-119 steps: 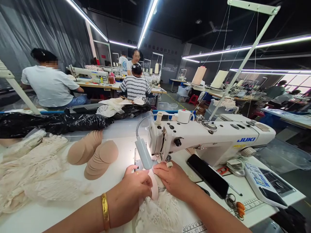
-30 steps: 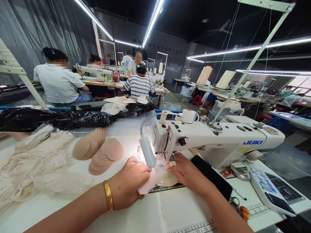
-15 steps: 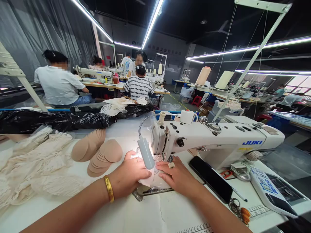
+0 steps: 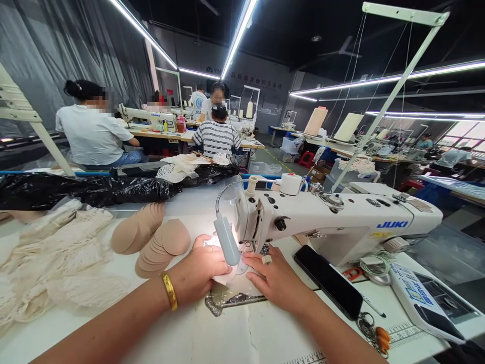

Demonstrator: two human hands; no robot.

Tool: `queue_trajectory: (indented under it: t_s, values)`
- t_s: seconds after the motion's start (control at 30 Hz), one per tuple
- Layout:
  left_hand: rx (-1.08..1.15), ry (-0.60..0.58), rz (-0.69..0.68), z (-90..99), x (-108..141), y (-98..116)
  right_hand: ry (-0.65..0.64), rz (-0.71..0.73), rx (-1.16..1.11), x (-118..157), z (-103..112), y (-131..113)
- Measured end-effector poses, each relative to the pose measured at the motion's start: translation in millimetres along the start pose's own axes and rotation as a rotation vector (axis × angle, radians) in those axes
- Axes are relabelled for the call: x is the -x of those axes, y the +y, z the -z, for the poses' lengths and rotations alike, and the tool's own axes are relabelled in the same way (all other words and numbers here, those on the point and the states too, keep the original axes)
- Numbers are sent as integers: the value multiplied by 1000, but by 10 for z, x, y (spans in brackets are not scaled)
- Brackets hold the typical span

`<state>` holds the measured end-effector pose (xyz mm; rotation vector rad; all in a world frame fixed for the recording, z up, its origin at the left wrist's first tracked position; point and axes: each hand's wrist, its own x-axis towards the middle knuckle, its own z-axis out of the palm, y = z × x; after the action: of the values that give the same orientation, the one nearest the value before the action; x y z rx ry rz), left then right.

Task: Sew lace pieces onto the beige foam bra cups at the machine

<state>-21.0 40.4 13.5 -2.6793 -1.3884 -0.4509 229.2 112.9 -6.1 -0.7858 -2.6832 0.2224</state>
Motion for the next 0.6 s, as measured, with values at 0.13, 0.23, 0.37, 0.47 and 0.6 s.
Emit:
queue_trajectory:
  t_s: [0.13,0.23,0.37,0.47,0.6]
  values:
    - [9,-22,8,-32,6,-6,5,14,11,-6,16,-8]
    - [17,-22,18,-44,9,6,41,40,7,0,23,1]
    - [25,-52,49,-38,7,21,103,78,-66,13,33,16]
    - [45,-61,70,-27,4,29,195,60,-136,14,27,28]
    - [43,-21,65,-33,5,35,267,51,-178,7,3,43]
